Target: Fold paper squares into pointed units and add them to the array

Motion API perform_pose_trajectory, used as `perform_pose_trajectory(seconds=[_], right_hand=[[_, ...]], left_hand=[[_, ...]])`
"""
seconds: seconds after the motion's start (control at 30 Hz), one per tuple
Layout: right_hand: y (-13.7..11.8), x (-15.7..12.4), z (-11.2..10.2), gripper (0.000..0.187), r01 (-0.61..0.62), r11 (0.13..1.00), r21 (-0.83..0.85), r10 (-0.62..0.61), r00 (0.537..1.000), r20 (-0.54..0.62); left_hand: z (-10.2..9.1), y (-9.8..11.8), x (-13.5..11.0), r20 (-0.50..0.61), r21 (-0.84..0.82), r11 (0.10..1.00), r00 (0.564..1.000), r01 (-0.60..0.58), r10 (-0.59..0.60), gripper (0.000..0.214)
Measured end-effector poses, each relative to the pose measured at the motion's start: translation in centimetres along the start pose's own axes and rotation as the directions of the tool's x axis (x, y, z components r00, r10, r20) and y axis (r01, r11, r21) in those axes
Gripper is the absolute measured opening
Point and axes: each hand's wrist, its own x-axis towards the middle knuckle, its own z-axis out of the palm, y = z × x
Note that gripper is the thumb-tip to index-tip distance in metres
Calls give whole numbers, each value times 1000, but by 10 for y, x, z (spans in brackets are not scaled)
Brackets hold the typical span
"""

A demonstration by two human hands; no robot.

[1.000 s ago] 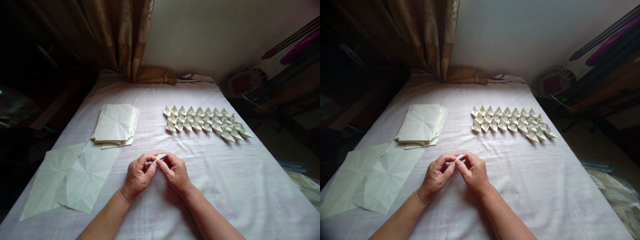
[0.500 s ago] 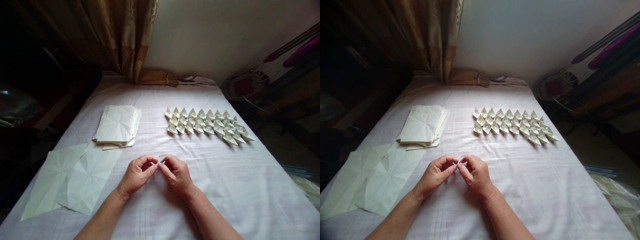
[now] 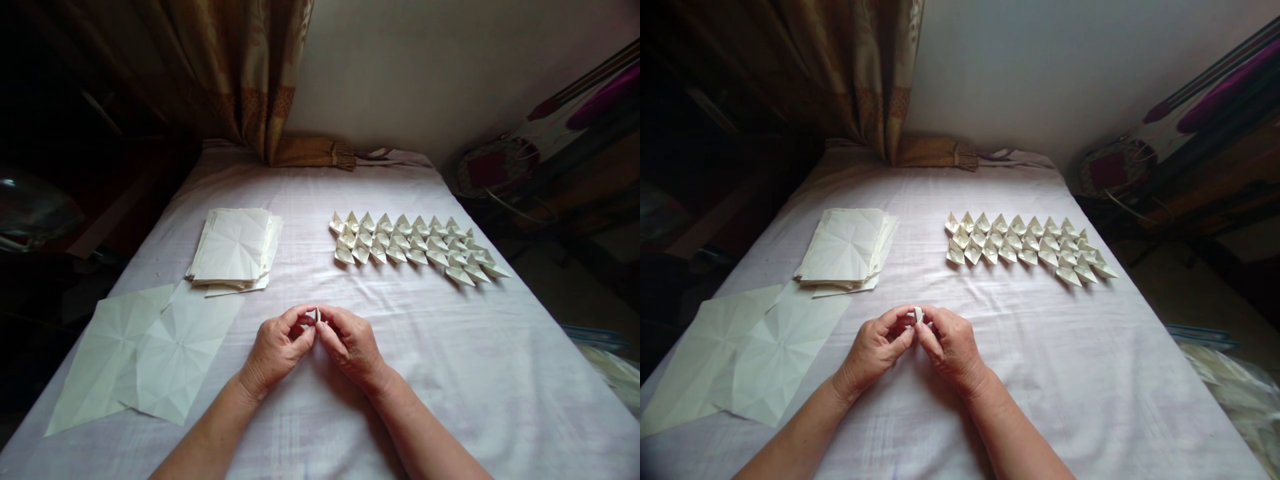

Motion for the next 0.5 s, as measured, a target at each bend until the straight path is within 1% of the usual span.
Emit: perform_pose_trajectory(seconds=[0.13,0.27,0.4,0.5], right_hand=[[0,-1,0,24,-4,1000,10,3,1000,28],[0,-1,0,25,25,999,-19,-24,999,49],[-2,-1,0,27,63,995,-73,-59,997,54],[-3,-1,1,29,89,987,-130,-84,996,38]], left_hand=[[0,5,-1,-19,83,996,999,-32,34,34],[1,9,-1,-47,165,984,996,-69,77,35],[2,10,-2,-89,259,962,989,-90,117,36],[2,9,-1,-105,273,958,987,-85,118,32]])
